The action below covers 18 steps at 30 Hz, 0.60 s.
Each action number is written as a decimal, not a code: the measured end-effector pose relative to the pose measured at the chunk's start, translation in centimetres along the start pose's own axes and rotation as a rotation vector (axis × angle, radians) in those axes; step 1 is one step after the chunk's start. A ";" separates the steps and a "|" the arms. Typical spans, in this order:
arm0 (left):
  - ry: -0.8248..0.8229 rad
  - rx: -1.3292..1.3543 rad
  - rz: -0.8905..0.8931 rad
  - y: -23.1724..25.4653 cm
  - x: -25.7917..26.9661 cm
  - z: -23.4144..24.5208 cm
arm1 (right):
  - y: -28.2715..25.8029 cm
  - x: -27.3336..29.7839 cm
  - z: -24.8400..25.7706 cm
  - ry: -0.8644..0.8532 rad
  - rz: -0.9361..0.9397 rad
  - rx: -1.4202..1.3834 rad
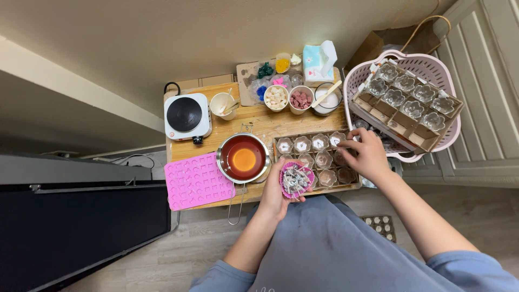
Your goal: Placing candle wicks into small glass jars at a workshop station.
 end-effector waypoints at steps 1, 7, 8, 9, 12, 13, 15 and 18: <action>0.003 0.004 -0.006 0.1 0.0 0.0 | -1.4 -0.4 0.8 -0.002 0.007 -0.001; -0.023 0.005 -0.037 0.3 0.3 -0.7 | -11.2 -2.3 7.1 0.043 0.100 -0.402; -0.024 0.005 -0.035 0.2 0.4 -0.7 | -13.1 -2.6 7.7 -0.001 0.155 -0.415; -0.026 0.005 -0.034 0.1 0.5 -0.7 | -15.0 -2.9 8.3 -0.043 0.210 -0.426; -0.051 0.012 -0.065 0.3 0.7 -1.1 | -17.5 -3.5 8.9 -0.105 0.321 -0.284; -0.049 0.015 -0.070 0.2 0.8 -1.0 | -17.3 -3.4 8.7 -0.108 0.327 -0.285; -0.042 0.009 -0.078 0.1 0.8 -0.9 | -17.1 -3.3 7.9 -0.140 0.340 -0.294; -0.035 0.022 -0.094 0.3 1.2 -1.0 | -17.0 -3.1 7.7 -0.149 0.364 -0.348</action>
Point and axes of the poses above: each hand's wrist, its own x-axis away from the middle knuckle, its own z-axis out of the back of the hand, y = z × x, the point moved 10 cm from there along -x, towards the middle knuckle, and after that the axes turned 4 degrees about -x, right-handed, at the moved point
